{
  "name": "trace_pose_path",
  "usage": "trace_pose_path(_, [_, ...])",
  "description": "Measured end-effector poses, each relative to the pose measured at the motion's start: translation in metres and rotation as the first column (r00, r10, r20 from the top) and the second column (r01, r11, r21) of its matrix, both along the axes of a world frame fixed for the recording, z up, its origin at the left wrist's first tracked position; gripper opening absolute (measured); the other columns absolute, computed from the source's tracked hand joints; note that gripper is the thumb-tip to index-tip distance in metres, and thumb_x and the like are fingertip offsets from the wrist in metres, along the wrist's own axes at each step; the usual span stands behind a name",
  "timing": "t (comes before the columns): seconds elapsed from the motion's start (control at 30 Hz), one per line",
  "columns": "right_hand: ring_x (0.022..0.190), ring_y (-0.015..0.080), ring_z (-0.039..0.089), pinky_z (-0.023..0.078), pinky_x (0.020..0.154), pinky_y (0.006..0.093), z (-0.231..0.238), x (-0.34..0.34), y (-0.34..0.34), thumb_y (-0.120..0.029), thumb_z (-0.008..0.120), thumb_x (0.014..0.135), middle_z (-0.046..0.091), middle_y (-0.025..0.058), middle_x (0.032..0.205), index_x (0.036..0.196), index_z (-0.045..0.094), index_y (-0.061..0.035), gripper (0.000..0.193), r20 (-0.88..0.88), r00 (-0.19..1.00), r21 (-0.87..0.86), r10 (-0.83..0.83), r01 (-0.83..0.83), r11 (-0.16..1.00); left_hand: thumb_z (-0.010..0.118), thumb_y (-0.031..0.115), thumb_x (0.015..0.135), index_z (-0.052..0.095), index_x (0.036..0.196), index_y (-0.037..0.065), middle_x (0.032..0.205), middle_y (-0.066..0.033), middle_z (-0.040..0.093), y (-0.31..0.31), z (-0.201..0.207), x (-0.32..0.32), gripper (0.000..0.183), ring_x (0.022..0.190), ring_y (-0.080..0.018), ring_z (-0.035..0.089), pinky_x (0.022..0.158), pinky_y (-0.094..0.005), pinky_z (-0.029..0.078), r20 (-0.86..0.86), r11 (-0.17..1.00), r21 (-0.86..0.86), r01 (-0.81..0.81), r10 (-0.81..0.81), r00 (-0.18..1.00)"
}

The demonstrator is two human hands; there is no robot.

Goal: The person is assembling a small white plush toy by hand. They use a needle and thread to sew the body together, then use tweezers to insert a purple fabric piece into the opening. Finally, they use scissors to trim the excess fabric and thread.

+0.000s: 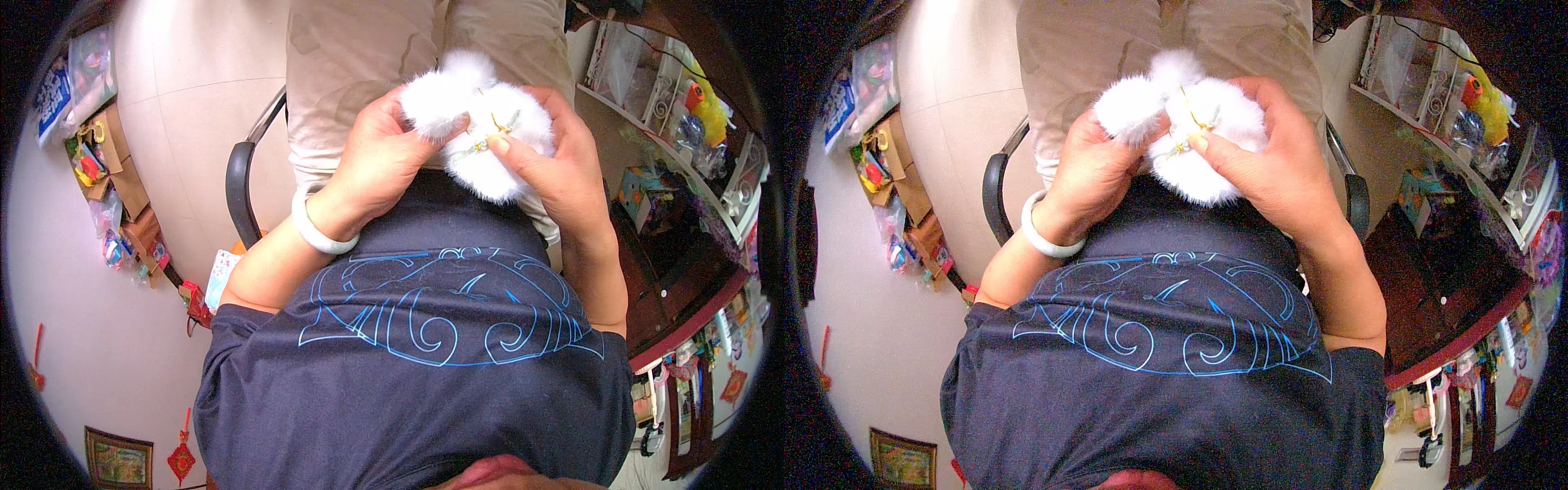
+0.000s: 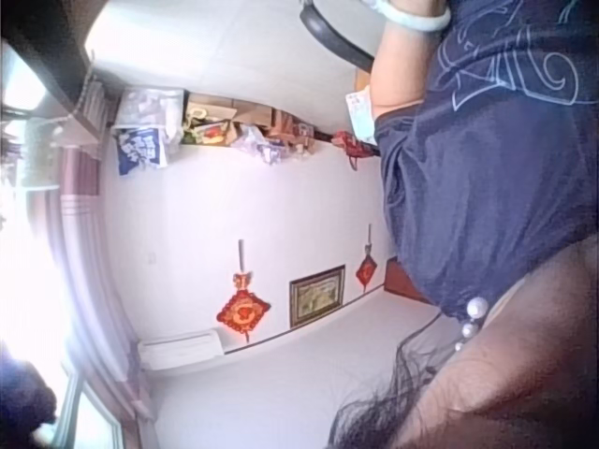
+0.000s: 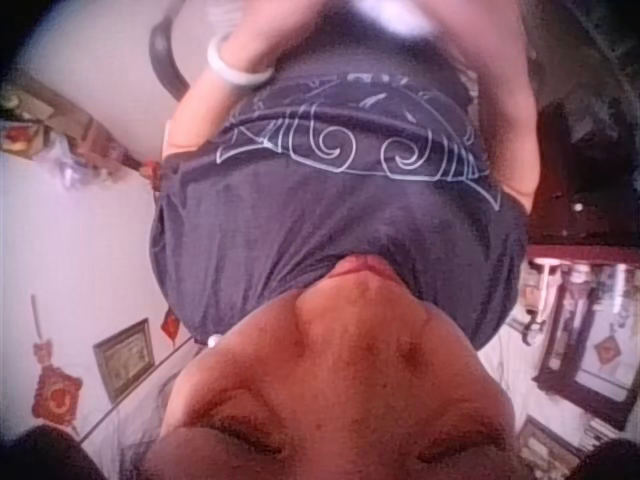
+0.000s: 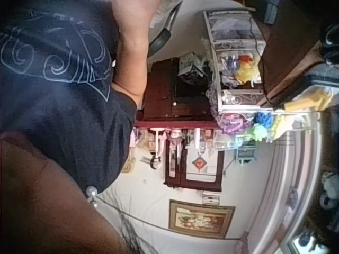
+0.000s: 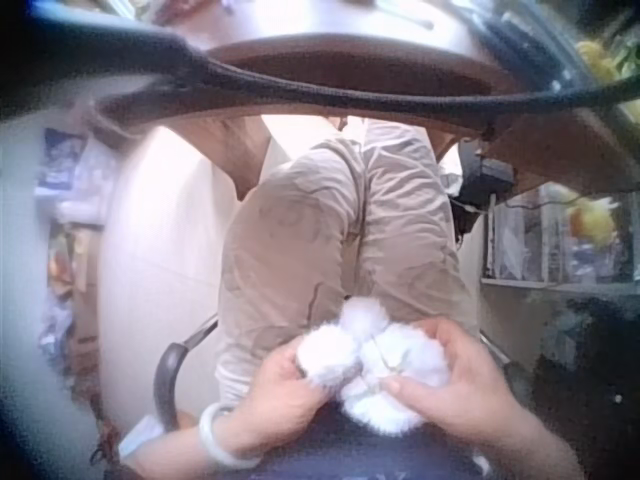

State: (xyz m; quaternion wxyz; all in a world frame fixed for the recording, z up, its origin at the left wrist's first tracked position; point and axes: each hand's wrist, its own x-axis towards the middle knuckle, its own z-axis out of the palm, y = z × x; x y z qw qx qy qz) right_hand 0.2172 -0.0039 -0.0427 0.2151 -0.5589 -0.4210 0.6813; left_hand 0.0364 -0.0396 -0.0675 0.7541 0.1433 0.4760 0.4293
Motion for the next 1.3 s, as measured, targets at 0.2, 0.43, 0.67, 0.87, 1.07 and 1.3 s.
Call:
trace_pose_path(0.2, [0.089,0.0146,0.06,0.05,0.077,0.0288,0.002,-0.002,-0.001,-0.016,0.075,0.078,0.061,0.0079,0.098,0.114,0.048,0.0015,0.048,-0.084,0.995,-0.084,-0.06,0.053,0.995,0.067,0.009,0.085,0.056,0.115,0.0,0.108,-0.0051,0.062,0.002,0.006,0.0,0.033,0.098,-0.0127,0.059,0.087,-0.0269,0.047,0.09,0.998,-0.061,-0.017,0.022,0.996])
trace_pose_path(0.43, [0.093,0.0149,0.059,0.049,0.081,0.0295,-0.002,-0.003,-0.003,-0.014,0.074,0.077,0.06,0.008,0.102,0.116,0.046,0.0006,0.05,-0.088,0.996,-0.02,0.006,-0.008,1.0,0.067,0.009,0.085,0.057,0.112,0.001,0.105,-0.0042,0.063,0.002,0.008,0.001,0.03,0.096,-0.0126,0.059,0.085,-0.0272,0.047,-0.053,0.999,0.031,0.013,-0.011,0.999])
trace_pose_path(0.67, [0.093,0.0147,0.058,0.049,0.081,0.0296,-0.001,-0.005,-0.003,-0.014,0.075,0.076,0.06,0.0078,0.102,0.117,0.045,0.0006,0.053,-0.103,0.995,-0.04,0.0,-0.004,0.999,0.07,0.011,0.083,0.057,0.114,0.001,0.104,-0.0046,0.064,0.0,0.004,0.0,0.035,0.096,-0.0119,0.059,0.086,-0.0268,0.047,-0.08,0.999,0.042,0.01,-0.007,0.997])
trace_pose_path(0.87, [0.091,0.0147,0.058,0.049,0.08,0.0294,-0.001,-0.006,-0.004,-0.012,0.074,0.075,0.06,0.0077,0.1,0.115,0.046,0.0014,0.05,-0.085,0.996,-0.027,0.015,-0.017,0.999,0.071,0.009,0.081,0.057,0.112,0.0,0.103,-0.005,0.064,-0.001,0.006,0.001,0.035,0.095,-0.0121,0.06,0.085,-0.0268,0.048,-0.138,0.999,0.04,0.017,-0.011,0.99])
trace_pose_path(1.07, [0.093,0.0142,0.057,0.047,0.083,0.0286,0.002,-0.011,-0.006,-0.01,0.071,0.075,0.059,0.0069,0.1,0.116,0.047,0.0011,0.049,-0.028,0.998,-0.04,0.057,-0.058,0.998,0.067,0.005,0.082,0.057,0.112,0.0,0.103,-0.0056,0.064,0.0,0.008,0.001,0.032,0.094,-0.0124,0.06,0.085,-0.027,0.049,-0.125,0.999,0.033,0.018,-0.014,0.992])
trace_pose_path(1.3, [0.093,0.0148,0.058,0.048,0.081,0.0293,-0.001,-0.007,-0.008,-0.01,0.071,0.078,0.059,0.0066,0.101,0.117,0.046,0.0017,0.048,-0.227,0.974,-0.092,-0.006,-0.016,0.996,0.065,0.004,0.083,0.056,0.109,-0.001,0.103,-0.0067,0.064,-0.001,0.005,0.001,0.028,0.095,-0.0131,0.06,0.086,-0.0275,0.049,-0.154,0.998,0.059,-0.012,0.021,0.988])
